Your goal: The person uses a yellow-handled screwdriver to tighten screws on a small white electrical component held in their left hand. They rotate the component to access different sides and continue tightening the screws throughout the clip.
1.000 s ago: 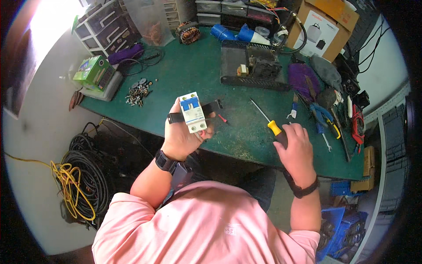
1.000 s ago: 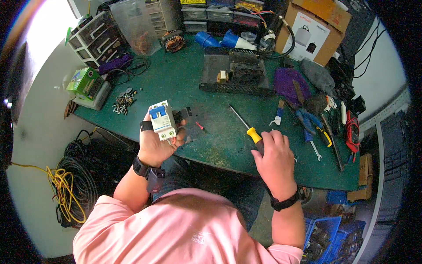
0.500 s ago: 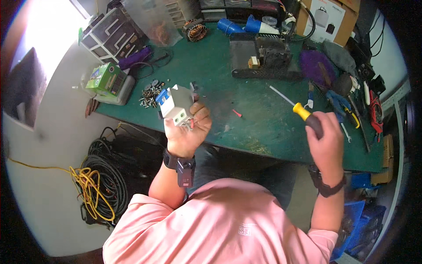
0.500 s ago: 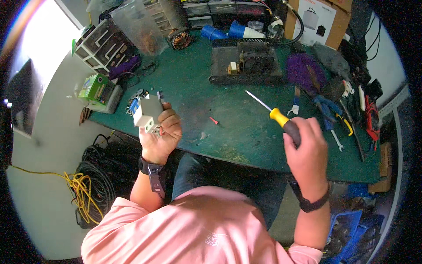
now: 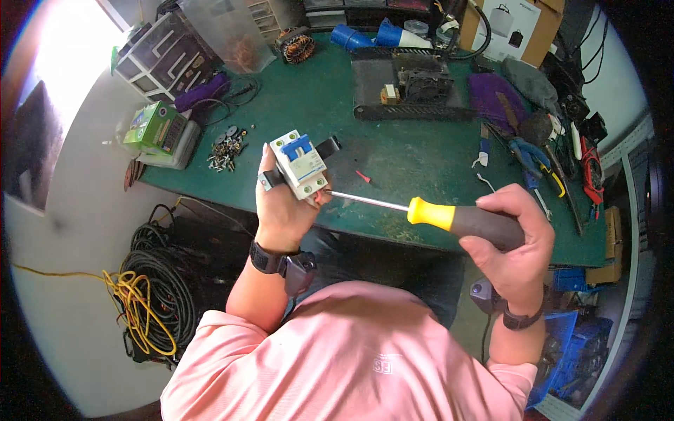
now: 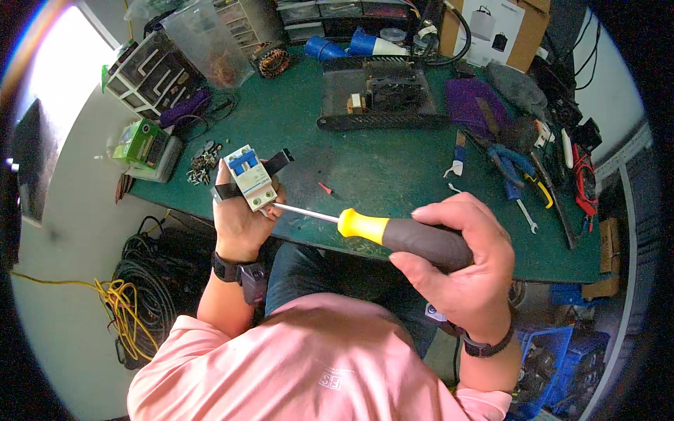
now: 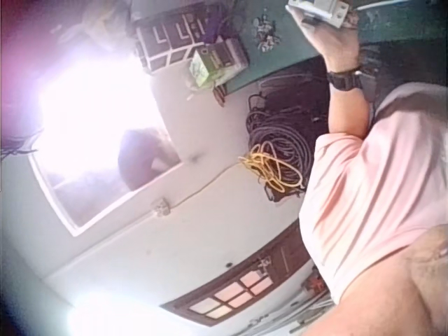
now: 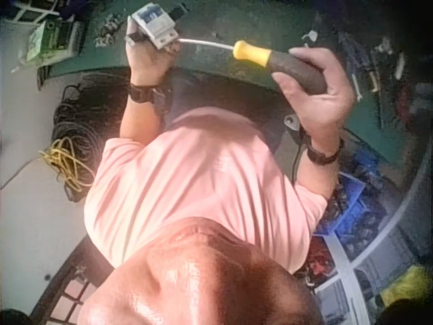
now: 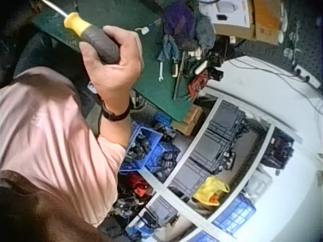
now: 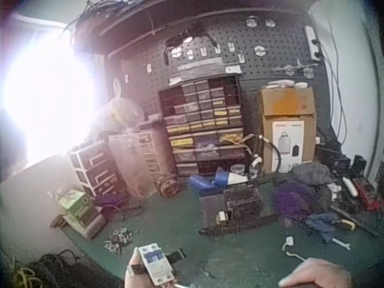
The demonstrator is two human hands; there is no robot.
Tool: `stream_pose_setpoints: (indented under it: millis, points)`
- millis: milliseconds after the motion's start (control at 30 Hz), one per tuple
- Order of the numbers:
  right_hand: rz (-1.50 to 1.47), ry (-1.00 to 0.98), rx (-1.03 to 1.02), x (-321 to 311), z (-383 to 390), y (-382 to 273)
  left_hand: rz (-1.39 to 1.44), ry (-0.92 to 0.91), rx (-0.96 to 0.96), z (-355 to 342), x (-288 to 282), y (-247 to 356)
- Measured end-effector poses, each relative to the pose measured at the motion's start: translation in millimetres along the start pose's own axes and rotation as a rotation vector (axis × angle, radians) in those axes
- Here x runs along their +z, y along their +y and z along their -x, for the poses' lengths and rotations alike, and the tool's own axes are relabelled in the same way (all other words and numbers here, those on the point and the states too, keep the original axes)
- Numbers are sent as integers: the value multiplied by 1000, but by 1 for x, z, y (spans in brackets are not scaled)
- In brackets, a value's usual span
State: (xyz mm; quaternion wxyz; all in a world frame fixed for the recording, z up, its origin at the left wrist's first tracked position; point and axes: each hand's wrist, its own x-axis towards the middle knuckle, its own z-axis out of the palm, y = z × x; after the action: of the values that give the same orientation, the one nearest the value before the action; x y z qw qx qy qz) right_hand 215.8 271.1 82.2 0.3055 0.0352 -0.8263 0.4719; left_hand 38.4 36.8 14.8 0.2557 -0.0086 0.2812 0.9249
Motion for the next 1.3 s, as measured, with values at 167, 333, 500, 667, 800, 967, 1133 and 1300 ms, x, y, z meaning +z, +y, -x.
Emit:
stream_pose_setpoints:
  millis: [167, 333, 500, 667, 800, 967, 1133, 1300]
  points:
    - [-6, -29, -44, 8, -7, -3, -41, 13, 52, 5, 4, 1]
    - [-5, -46, -56, 9, -9, -4, -85, -16, 52, 6, 2, 3]
    - [28, -78, -107, 7, -13, -9, -223, -16, 114, 9, 1, 0]
    - [119, -183, -193, 6, -21, -20, -305, -12, 151, 7, -4, -1]
    - [78, -277, -238, 4, -30, -26, -201, -165, 1, 0, -18, 4]
    - [117, -204, -152, 12, -34, -31, -290, -22, 34, 2, -12, 0]
    - [279, -272, -128, 11, -39, -39, -380, 36, 111, 6, -9, 0]
    - [156, -309, -297, 10, -47, -40, -334, 70, 47, 0, -13, -6]
